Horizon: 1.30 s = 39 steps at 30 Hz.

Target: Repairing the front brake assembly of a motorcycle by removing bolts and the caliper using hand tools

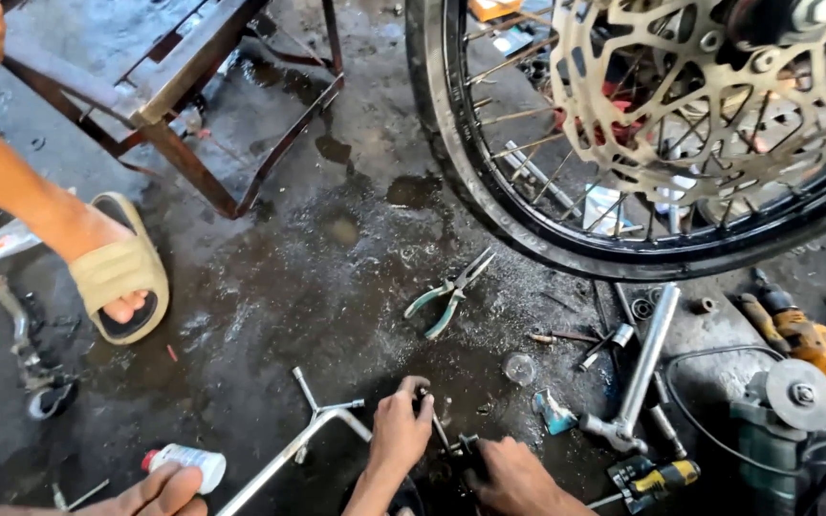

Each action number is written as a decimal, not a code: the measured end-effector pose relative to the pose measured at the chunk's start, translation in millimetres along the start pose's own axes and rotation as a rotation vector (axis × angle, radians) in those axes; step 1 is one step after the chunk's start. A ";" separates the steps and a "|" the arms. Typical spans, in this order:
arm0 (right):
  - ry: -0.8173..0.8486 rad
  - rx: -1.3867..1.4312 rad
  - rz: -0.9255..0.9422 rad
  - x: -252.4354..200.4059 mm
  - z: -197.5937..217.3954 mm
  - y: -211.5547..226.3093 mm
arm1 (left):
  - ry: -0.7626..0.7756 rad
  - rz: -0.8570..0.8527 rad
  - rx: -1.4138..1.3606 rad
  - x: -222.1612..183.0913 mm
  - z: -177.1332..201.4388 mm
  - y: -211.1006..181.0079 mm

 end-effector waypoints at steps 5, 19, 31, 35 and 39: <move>0.083 0.109 -0.090 -9.1 25.2 4.2 | -0.011 -0.213 -0.074 -29.1 14.4 -32.7; 0.162 -0.195 0.066 4.6 -39.5 -4.7 | -0.079 -0.217 -0.095 11.5 -14.9 -14.8; 0.163 0.023 0.116 1.3 -12.0 -20.8 | -0.117 0.086 -0.191 0.1 0.0 4.2; -0.008 -0.075 0.121 -22.7 95.6 38.2 | -0.105 0.065 -0.209 8.8 -5.7 16.1; -0.333 0.260 0.439 -97.0 228.5 133.5 | -0.196 -0.055 -0.173 16.4 -15.4 24.9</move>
Point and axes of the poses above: each hand's wrist, its own x-axis towards the middle knuckle, its own z-axis out of the back of the hand, y = z × x, the point moved 5 cm from there along x, towards the middle knuckle, and after that the axes turned 4 degrees about -x, right-handed, at the moved point
